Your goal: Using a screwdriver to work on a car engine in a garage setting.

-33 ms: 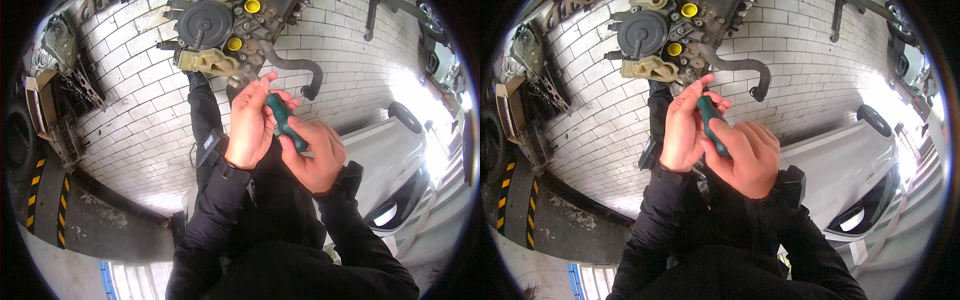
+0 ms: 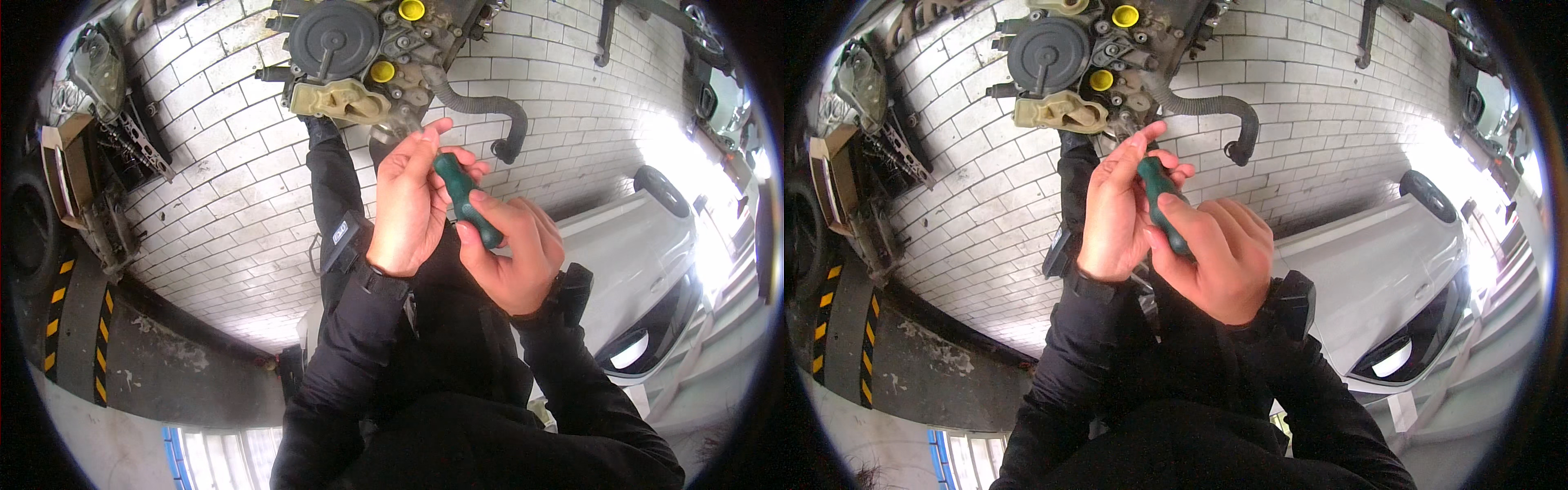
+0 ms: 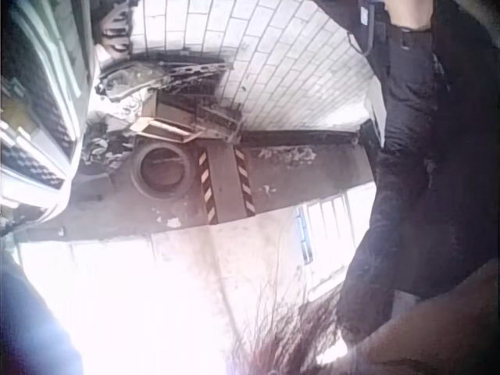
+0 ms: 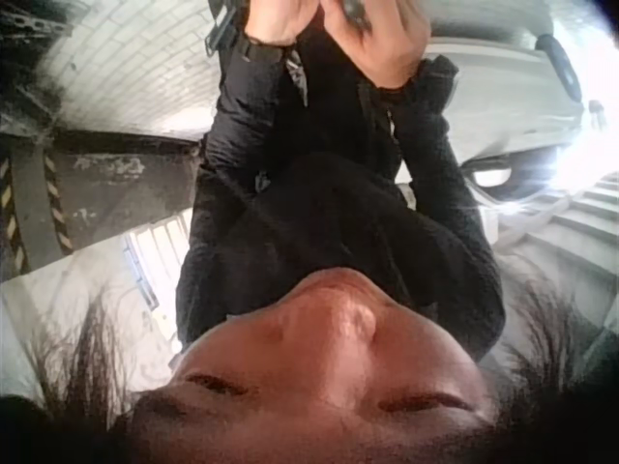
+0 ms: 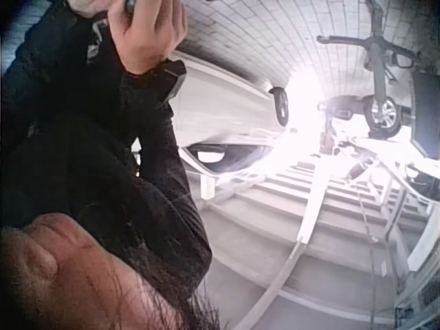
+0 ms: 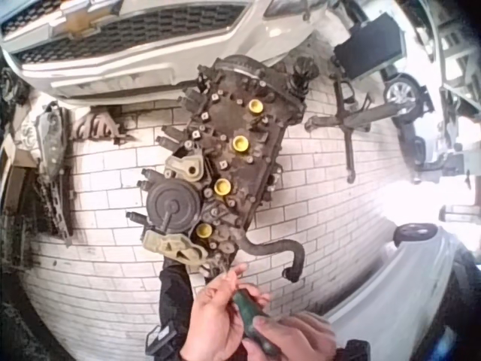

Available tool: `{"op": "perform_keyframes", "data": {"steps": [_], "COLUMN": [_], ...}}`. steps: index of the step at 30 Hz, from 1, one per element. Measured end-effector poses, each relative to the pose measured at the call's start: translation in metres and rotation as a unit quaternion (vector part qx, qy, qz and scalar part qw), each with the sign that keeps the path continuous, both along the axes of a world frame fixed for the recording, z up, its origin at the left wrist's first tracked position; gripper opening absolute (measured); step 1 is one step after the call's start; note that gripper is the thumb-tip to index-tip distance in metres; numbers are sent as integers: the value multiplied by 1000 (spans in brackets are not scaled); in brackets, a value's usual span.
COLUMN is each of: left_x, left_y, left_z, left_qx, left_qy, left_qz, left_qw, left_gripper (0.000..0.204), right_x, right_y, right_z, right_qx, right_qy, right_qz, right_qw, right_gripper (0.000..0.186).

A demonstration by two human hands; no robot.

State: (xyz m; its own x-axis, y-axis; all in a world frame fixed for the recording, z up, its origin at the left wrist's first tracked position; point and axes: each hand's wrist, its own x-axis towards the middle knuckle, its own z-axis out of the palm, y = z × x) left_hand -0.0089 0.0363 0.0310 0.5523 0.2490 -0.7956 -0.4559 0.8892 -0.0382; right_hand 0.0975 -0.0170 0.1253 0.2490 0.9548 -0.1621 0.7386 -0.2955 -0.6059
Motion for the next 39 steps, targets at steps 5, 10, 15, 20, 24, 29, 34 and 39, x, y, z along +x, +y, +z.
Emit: {"op": "perform_keyframes", "data": {"steps": [5,10,15,20,24,29,34,39], "left_x": [-1,3,8,12,11,9,14,19], "left_y": [-2,0,7,4,-1,-1,0,4], "left_z": [-7,-7,6,21,22,16,18,21], "left_qx": [-2,-13,-82,-65,-7,-35,-29,-25], "left_qy": [-11,-8,-9,11,32,24,13,69], "left_qz": [19,29,37,10,-42,-68,-57,-66], "left_qw": [1000,999,996,998,999,997,998,995], "left_gripper": [38,36,36,34,23,26,30,31], "right_x": [-1,0,2,6,6,11,11,9], "right_y": [3,10,17,23,22,20,18,22], "right_z": [1,7,4,-1,10,7,3,2], "right_qx": [-3,-39,-39,-56,-182,-114,-149,-86], "right_qy": [4,-12,-33,-24,34,-31,-7,-27], "right_qz": [-13,-32,-1,-10,-74,-14,-58,-8], "right_qw": [1000,999,999,998,980,993,987,996], "right_gripper": [34,33,34,42,43,50,66,64]}}
